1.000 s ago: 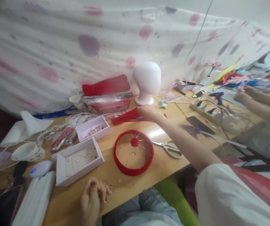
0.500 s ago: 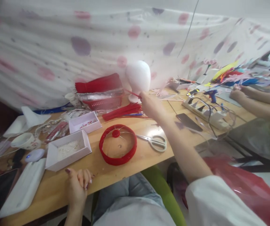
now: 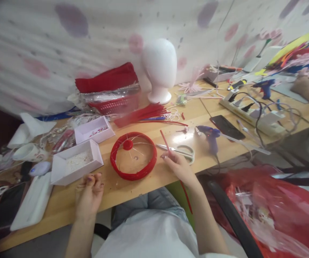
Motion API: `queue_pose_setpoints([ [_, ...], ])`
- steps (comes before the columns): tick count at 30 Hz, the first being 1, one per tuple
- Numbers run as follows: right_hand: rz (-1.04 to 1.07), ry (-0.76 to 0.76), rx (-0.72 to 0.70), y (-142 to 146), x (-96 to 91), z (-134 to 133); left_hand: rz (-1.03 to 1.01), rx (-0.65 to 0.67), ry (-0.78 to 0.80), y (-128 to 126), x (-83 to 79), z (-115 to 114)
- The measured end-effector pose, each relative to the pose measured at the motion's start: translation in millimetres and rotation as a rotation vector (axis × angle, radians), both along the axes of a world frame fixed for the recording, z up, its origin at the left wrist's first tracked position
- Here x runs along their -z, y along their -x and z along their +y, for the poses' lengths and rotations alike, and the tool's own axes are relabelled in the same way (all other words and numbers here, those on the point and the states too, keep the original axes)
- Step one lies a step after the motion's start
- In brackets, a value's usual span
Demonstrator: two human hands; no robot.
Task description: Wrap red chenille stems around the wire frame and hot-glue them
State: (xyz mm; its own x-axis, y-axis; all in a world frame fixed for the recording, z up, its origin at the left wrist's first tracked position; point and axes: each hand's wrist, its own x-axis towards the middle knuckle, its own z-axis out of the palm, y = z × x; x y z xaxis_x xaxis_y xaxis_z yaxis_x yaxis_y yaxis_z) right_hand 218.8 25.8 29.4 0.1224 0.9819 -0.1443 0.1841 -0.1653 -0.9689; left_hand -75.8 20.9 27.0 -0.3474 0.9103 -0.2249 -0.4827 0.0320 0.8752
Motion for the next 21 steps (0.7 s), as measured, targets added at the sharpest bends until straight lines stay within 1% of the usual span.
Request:
queue_pose_setpoints([
  [4,0.048,0.083,-0.041,4.2,8.4,-0.4,-0.051,0.020,-0.007,1.8,-3.0,-0.4],
  [6,0.068,0.118,-0.056,4.7,9.0,0.0,-0.078,0.047,-0.005,0.3,-5.9,0.5],
  [13,0.137,0.222,-0.101,7.3,-8.3,7.1,-0.131,0.112,0.017,-5.0,-15.3,3.9],
  [15,0.150,0.250,-0.088,8.5,-9.7,8.5,-0.073,0.123,-0.001,-2.8,-15.5,4.7],
  [18,0.159,0.277,-0.050,10.3,-5.6,9.4,0.101,0.108,-0.065,6.6,-13.5,6.3],
  [19,0.154,0.257,-0.027,11.2,-3.7,8.8,0.169,0.101,-0.085,11.0,-13.0,6.5],
  [21,0.130,0.162,0.056,13.9,-1.2,6.0,0.361,0.081,-0.141,20.7,-13.3,5.4],
])
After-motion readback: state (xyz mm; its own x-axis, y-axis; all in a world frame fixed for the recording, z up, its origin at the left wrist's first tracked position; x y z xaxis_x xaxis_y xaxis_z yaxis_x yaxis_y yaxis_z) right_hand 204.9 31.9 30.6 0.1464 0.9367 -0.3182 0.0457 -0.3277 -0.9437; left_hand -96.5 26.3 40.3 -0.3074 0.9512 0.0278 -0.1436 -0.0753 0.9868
